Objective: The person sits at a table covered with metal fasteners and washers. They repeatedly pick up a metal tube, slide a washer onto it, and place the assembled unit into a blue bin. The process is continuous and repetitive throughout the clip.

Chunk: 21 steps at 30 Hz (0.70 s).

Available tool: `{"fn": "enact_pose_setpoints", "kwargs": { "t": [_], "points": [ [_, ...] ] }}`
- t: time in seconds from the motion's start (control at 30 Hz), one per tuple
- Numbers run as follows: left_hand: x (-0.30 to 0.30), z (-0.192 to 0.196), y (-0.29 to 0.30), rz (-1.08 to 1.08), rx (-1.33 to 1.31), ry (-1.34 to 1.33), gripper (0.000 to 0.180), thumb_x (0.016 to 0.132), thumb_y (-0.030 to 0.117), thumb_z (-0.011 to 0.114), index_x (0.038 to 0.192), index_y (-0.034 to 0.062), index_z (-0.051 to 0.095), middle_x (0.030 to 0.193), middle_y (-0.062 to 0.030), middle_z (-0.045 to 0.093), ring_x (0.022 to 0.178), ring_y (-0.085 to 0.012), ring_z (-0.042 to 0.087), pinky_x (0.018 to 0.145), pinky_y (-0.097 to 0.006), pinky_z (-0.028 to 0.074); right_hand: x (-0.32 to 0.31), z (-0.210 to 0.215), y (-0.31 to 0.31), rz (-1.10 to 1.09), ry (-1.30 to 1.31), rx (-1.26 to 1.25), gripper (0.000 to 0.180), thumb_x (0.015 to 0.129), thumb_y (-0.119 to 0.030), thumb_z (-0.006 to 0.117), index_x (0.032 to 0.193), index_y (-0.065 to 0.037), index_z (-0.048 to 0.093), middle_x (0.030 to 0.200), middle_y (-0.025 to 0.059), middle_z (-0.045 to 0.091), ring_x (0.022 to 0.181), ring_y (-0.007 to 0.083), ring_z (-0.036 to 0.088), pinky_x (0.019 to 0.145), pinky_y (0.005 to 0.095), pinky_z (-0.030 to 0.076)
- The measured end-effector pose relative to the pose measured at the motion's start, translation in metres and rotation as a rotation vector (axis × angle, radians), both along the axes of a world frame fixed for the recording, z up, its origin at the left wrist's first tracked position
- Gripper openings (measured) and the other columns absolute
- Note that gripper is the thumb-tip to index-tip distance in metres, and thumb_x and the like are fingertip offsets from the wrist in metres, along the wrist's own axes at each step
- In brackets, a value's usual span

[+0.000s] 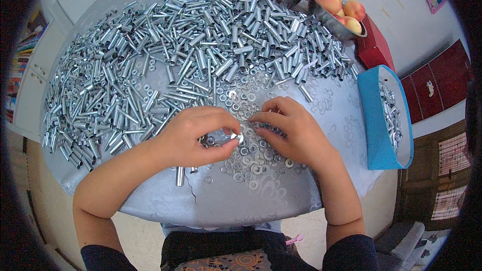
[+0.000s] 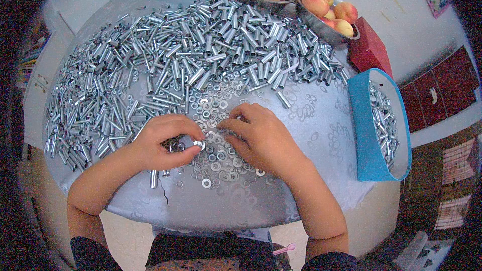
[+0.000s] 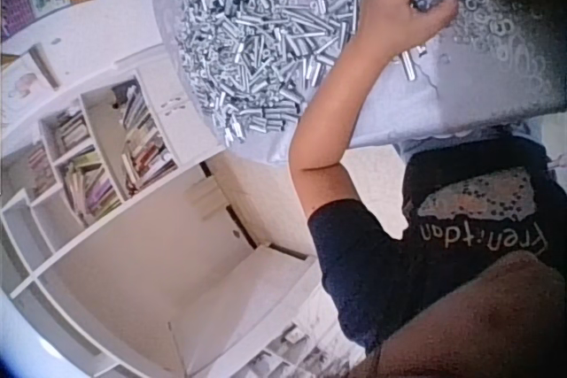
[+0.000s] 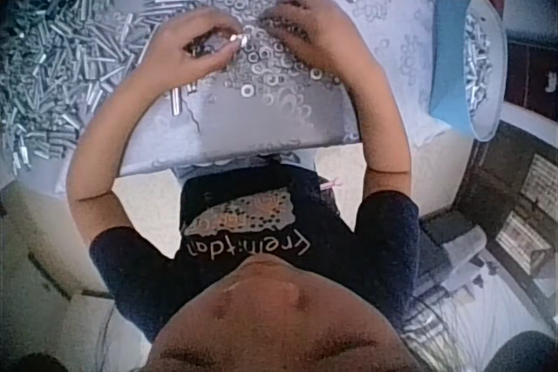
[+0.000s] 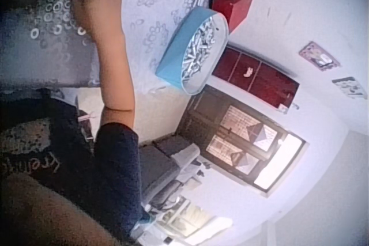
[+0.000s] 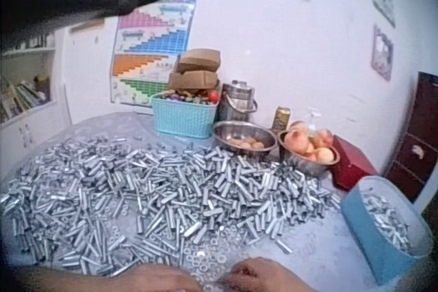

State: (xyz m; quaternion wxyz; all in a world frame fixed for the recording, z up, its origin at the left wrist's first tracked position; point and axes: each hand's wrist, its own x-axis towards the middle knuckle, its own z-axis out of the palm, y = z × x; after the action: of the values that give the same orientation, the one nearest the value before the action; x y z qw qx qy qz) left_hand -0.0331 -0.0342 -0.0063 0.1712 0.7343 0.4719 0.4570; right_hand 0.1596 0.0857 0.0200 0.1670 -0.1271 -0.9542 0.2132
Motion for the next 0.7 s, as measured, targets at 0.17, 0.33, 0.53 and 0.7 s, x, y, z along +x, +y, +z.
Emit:
{"fn": "enact_pose_setpoints", "kwargs": {
  "t": [0.17,0.33,0.53,0.7],
  "points": [
    [0.0,0.0,0.001,0.002,-0.014,0.008,0.015,0.071,0.011,0.067,0.084,0.0062,0.06,0.079,-0.0065,0.061,0.071,-0.0221,0.061,0.062,-0.031,0.048,-0.001,-0.007,0.001,-0.007,0.042,0.05,0.021,0.072,-0.009,0.064,0.093,-0.007,0.064,0.091,0.0106,0.058,0.084,0.0293,0.056,0.074,0.0378,0.047],
    [0.001,0.002,0.0,0.014,-0.013,0.025,0.015,0.071,0.011,0.067,0.084,0.0065,0.06,0.079,-0.006,0.061,0.071,-0.0221,0.061,0.062,-0.031,0.048,-0.004,-0.007,0.0,-0.026,0.027,0.059,0.018,0.072,-0.009,0.064,0.09,-0.005,0.063,0.091,0.0108,0.059,0.086,0.0293,0.056,0.075,0.0377,0.046],
    [0.0,0.003,0.0,0.004,-0.018,0.035,0.015,0.072,0.012,0.068,0.084,0.0065,0.061,0.079,-0.006,0.062,0.071,-0.0221,0.061,0.062,-0.031,0.048,-0.005,-0.002,0.0,-0.05,0.054,0.101,0.023,0.071,-0.006,0.068,0.094,-0.006,0.065,0.094,0.0099,0.058,0.089,0.0268,0.056,0.077,0.0345,0.046],
    [0.0,0.001,0.0,0.002,0.019,0.005,0.018,0.07,0.01,0.069,0.086,0.0058,0.061,0.08,-0.0071,0.062,0.071,-0.0234,0.062,0.061,-0.032,0.048,-0.004,0.005,-0.013,0.082,0.272,-0.113,0.024,0.069,-0.011,0.071,0.092,-0.007,0.064,0.092,0.0078,0.06,0.086,0.0268,0.057,0.074,0.0355,0.046]
  ]
}}
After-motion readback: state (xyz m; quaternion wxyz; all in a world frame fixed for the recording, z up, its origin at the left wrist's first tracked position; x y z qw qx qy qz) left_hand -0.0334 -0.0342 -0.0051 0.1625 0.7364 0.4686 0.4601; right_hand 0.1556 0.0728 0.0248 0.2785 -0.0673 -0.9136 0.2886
